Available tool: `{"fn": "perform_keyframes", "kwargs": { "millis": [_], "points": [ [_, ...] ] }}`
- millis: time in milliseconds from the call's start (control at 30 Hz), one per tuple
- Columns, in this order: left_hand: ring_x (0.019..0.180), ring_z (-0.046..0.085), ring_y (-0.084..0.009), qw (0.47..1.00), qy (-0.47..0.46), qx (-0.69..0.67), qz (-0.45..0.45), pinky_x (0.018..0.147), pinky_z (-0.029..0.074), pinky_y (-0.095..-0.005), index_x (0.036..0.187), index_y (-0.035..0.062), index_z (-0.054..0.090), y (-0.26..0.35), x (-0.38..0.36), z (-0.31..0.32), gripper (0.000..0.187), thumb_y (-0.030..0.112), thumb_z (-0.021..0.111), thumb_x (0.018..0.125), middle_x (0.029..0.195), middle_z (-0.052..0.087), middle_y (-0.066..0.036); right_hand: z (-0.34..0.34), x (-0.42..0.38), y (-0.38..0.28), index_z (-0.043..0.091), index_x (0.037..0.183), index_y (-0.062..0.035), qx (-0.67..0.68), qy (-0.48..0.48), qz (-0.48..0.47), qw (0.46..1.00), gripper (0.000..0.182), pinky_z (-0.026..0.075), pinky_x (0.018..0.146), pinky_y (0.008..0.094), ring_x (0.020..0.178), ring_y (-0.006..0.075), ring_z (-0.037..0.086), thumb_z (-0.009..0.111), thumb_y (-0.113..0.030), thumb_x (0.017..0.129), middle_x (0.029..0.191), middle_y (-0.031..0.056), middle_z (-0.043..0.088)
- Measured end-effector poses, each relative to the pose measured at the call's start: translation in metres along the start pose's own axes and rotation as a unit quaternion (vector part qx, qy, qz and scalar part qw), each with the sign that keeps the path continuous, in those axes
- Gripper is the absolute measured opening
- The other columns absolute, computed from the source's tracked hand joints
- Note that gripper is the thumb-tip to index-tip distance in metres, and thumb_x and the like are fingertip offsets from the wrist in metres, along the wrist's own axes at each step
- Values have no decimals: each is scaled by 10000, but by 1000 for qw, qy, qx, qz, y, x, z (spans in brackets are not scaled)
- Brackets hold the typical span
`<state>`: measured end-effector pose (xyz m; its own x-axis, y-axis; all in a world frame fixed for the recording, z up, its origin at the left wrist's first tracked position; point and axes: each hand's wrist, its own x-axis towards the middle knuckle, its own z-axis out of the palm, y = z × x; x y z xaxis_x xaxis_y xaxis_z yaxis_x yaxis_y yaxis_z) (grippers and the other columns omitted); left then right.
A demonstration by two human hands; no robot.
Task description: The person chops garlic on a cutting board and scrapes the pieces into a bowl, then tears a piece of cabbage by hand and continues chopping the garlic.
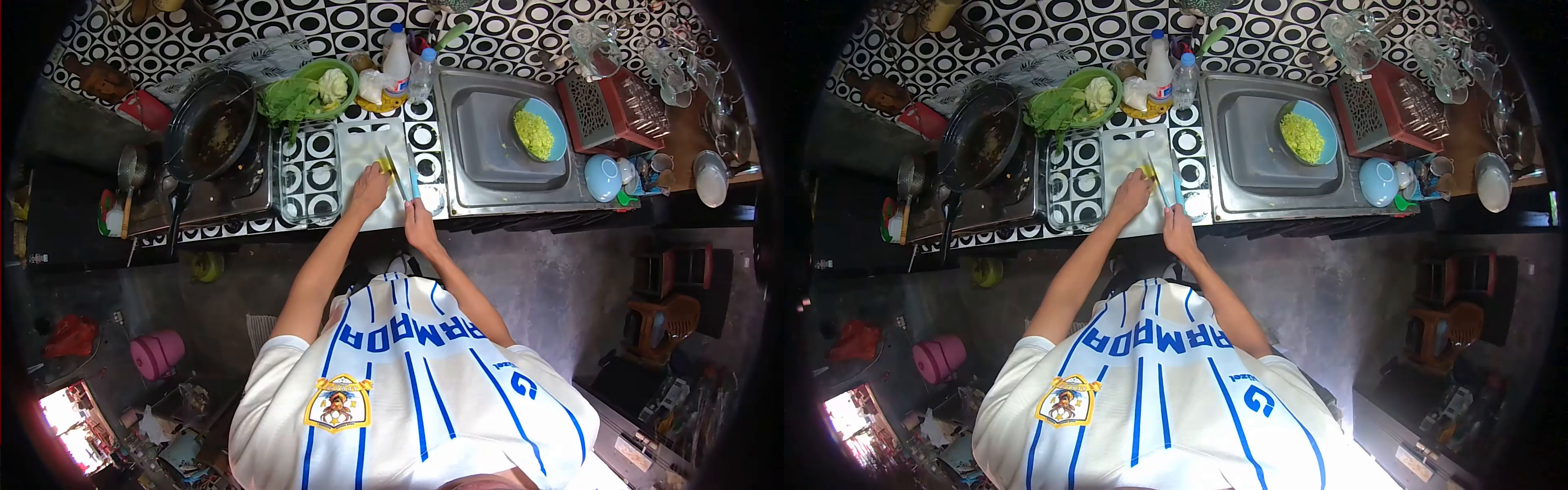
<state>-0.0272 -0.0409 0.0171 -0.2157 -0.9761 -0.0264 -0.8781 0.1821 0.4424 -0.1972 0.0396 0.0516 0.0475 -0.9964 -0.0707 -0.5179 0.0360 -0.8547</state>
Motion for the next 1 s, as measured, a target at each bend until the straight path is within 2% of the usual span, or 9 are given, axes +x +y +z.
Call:
{"fn": "perform_keyframes", "kwargs": {
  "millis": [33, 100, 233, 433, 533, 633, 733, 900, 1000],
  "points": [
    [1148, 520, -311, 1000, -17, 24, -9, 950, 485, -455, 1185, 115, 684, 2, -3, -4, 344, 209, 679, 855, 1138, 556, -118, -1, -2, -1, 515, 1011, 33, -1, -8, 7, 1000, 301, 447, 672, 539, 757, 512, 611, 430, -254, 1045, 731, 308, 597],
    [1138, 526, -298, 999, 19, 32, -18, 944, 480, -461, 1197, 116, 678, 7, -12, -7, 366, 223, 689, 847, 1134, 562, -116, -2, -2, -2, 502, 1020, 47, -1, -22, 20, 1000, 280, 450, 687, 573, 778, 543, 607, 435, -225, 1035, 740, 331, 607],
    [1125, 528, -278, 993, 80, 72, -44, 927, 467, -467, 1238, 117, 656, 19, -18, -1, 424, 251, 703, 838, 1108, 574, -100, 0, -4, 3, 505, 1067, 40, -7, -4, 15, 1000, 280, 453, 684, 559, 776, 530, 613, 431, -229, 1039, 750, 328, 611],
    [1052, 569, -299, 984, 56, 59, -161, 905, 472, -471, 1067, 88, 713, 20, -3, -12, 257, 201, 691, 837, 1115, 620, -111, -2, -2, 6, 518, 1098, 25, 4, 13, -8, 1000, 287, 457, 666, 523, 747, 498, 626, 431, -244, 1047, 729, 304, 609],
    [1056, 588, -314, 985, 147, -34, -87, 912, 483, -460, 982, 56, 719, 2, -1, -13, 188, 157, 666, 833, 1157, 631, -131, -6, -4, 2, 512, 1121, 23, 2, 7, 1, 1000, 280, 462, 668, 518, 741, 494, 629, 431, -234, 1047, 733, 303, 611],
    [1123, 578, -313, 987, 122, -74, 72, 927, 490, -449, 1057, 37, 701, -15, -4, -6, 247, 115, 620, 837, 1196, 628, -128, -5, -5, 4, 500, 1165, 17, -4, 1, 1, 1000, 281, 464, 672, 518, 734, 493, 630, 423, -226, 1047, 741, 301, 616],
    [1184, 562, -293, 985, 112, 27, 131, 942, 485, -432, 1142, 45, 677, -6, -18, 5, 316, 91, 575, 846, 1280, 598, -121, 1, -5, 6, 477, 1265, 2, -7, 3, -19, 1000, 309, 462, 680, 526, 735, 498, 628, 411, -205, 1046, 748, 305, 620],
    [1244, 517, -271, 989, 42, 131, 55, 984, 447, -407, 1280, 51, 613, 12, -27, 12, 429, 97, 554, 858, 1418, 513, -108, 3, 5, -3, 363, 1490, -65, -2, -16, -79, 997, 477, 452, 706, 557, 754, 517, 610, 414, -135, 1021, 767, 333, 613],
    [1281, 479, -263, 985, 16, 169, 36, 1014, 419, -402, 1334, 38, 575, 16, -26, 16, 478, 119, 559, 864, 1443, 492, -105, 7, 15, -3, 308, 1537, -101, -20, -39, -98, 994, 554, 447, 719, 569, 755, 523, 598, 422, -84, 994, 773, 343, 606]
  ]
}}
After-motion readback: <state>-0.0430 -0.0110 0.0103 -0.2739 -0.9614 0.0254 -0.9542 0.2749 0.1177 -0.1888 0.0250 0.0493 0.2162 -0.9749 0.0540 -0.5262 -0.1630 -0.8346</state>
